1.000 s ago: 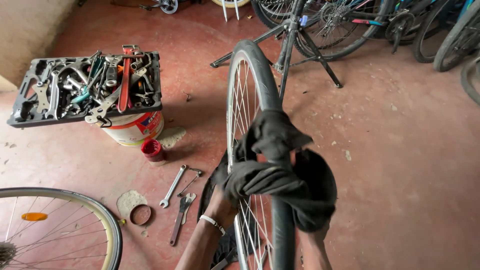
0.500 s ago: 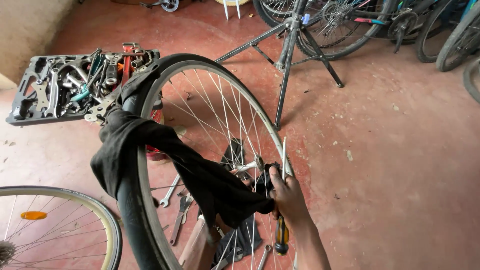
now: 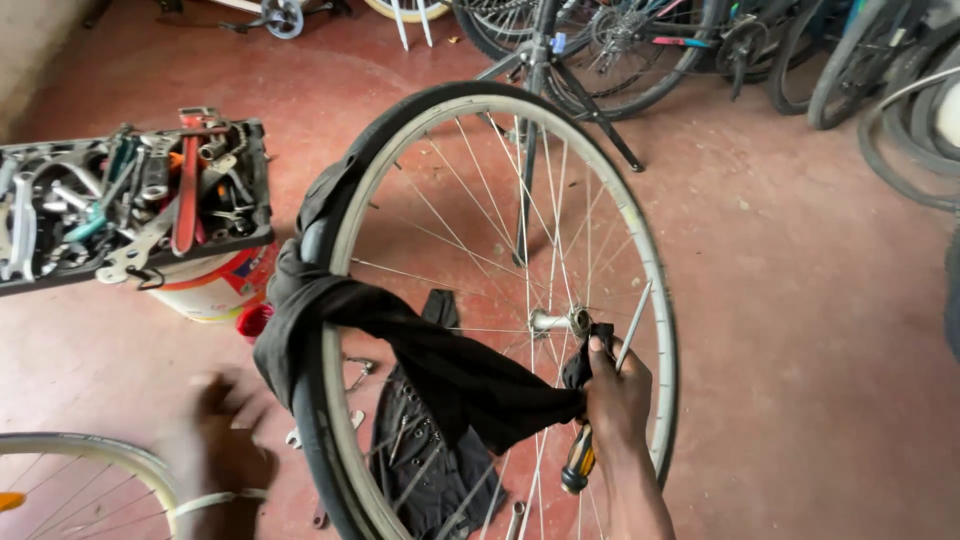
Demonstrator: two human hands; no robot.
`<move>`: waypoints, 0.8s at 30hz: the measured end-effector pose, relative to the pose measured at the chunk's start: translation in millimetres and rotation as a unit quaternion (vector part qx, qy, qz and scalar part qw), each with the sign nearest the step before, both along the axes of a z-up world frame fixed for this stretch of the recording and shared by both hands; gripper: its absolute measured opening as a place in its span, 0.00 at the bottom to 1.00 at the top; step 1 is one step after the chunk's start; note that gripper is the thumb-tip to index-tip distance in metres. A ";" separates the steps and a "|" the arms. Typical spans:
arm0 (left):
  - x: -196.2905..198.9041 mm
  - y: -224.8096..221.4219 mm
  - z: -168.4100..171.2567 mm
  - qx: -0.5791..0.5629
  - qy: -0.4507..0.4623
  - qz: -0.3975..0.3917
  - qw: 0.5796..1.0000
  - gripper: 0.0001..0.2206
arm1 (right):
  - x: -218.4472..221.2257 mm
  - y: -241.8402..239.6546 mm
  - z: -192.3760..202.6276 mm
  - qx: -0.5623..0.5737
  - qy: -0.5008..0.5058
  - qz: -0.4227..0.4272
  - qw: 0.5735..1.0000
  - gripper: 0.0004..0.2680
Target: Cleaning a bicycle wheel hub and reinstalling the axle assembly using a cloth and tools.
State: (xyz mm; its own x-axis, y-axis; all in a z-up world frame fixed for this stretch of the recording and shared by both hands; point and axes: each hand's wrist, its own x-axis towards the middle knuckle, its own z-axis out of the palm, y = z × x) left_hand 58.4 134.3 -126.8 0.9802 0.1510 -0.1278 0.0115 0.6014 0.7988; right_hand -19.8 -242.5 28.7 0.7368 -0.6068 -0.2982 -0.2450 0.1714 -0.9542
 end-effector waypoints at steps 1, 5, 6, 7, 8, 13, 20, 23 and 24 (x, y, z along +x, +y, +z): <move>-5.1 -18.0 63.1 0.120 0.023 0.186 0.975 0.06 | 0.1 -3.3 -1.5 -0.016 -0.001 -0.019 1.000 0.06; -29.5 -58.1 156.9 0.533 -0.161 0.431 0.710 0.03 | 3.0 -7.1 -22.6 -0.063 -0.033 -0.028 0.997 0.07; -25.2 -80.7 159.1 0.534 -0.162 0.431 0.709 0.03 | 4.0 -5.9 -22.9 -0.062 -0.033 -0.029 0.997 0.07; -20.9 -102.7 161.0 0.483 -0.179 0.344 0.785 0.03 | 5.0 -4.1 -23.3 -0.092 -0.020 -0.004 0.996 0.07; -18.0 -123.7 162.1 0.427 -0.195 0.248 0.847 0.05 | 4.4 -1.2 -24.7 -0.122 -0.006 0.021 0.992 0.08; -42.0 -208.0 154.7 0.617 -0.252 0.033 0.745 0.30 | 6.1 17.6 -17.0 -0.244 0.042 0.067 0.967 0.08; -43.3 -206.1 125.8 0.686 -0.196 -0.061 0.698 0.33 | 8.7 18.3 -32.3 -0.327 0.085 0.115 0.934 0.07; -41.4 -201.3 115.9 0.712 -0.193 -0.042 0.673 0.33 | 9.2 23.2 -41.1 -0.433 0.062 0.138 0.889 0.06; -40.5 -199.4 117.2 0.713 -0.191 -0.043 0.673 0.33 | 10.6 26.2 -42.7 -0.432 0.063 0.139 0.889 0.06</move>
